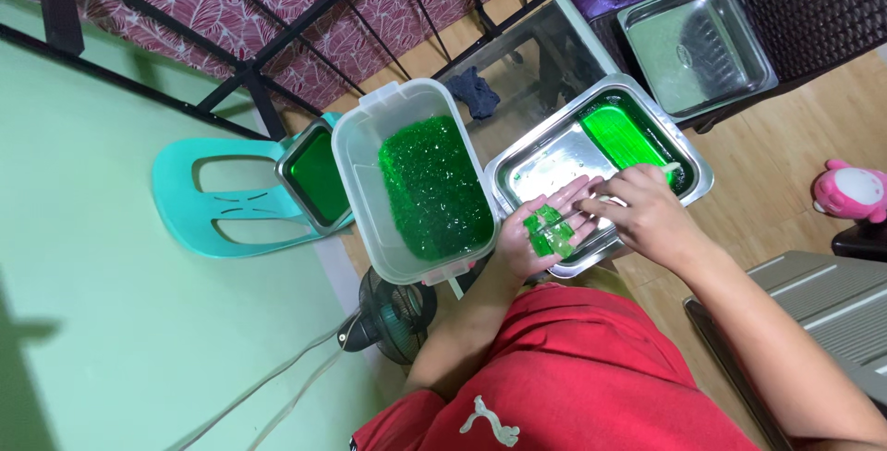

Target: The person repeatedly scoops green gel from a plastic container and cuts it into small pieces using a knife, placing the pieces into a metal tray. The process is continuous and repetitive throughout the clip.

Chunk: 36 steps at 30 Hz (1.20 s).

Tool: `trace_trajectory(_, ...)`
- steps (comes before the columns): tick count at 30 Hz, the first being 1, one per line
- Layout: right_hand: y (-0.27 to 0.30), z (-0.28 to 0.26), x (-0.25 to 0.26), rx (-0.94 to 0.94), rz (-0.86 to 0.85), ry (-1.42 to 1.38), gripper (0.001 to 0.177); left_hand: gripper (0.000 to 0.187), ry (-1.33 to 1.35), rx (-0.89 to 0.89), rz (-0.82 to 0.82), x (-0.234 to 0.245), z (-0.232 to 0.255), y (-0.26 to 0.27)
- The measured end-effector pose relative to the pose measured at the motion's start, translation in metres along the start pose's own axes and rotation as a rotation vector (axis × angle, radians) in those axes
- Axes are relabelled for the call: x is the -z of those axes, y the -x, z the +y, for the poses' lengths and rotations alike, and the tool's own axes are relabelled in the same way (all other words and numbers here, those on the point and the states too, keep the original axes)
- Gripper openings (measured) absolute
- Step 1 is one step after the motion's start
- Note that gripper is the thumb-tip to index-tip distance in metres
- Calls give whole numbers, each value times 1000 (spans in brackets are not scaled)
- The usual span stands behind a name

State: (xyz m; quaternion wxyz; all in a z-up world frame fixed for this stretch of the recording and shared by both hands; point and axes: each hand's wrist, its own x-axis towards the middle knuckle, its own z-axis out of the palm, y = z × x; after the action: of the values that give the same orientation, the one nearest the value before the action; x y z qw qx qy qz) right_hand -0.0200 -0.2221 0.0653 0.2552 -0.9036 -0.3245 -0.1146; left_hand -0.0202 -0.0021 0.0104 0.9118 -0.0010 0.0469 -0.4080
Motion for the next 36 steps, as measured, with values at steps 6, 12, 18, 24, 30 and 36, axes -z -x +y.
trace_trajectory(6,-6,-1,-6,42,-18,2,53,67,-130,-18,-25,-4,5,1)
trace_trajectory(12,-27,0,-9,64,-26,-22,57,67,-140,-59,15,-7,24,7)
trace_trajectory(18,-50,-6,-14,170,-46,6,53,65,-22,-113,-226,2,43,15)
trace_trajectory(24,-75,-11,-24,224,-68,-47,53,67,-65,-199,-54,5,55,30)
trace_trajectory(30,-85,-20,-34,283,-69,-72,54,67,-227,-327,51,11,66,43)
trace_trajectory(36,-94,-20,-45,308,-115,-97,54,64,21,-320,-135,10,70,48)
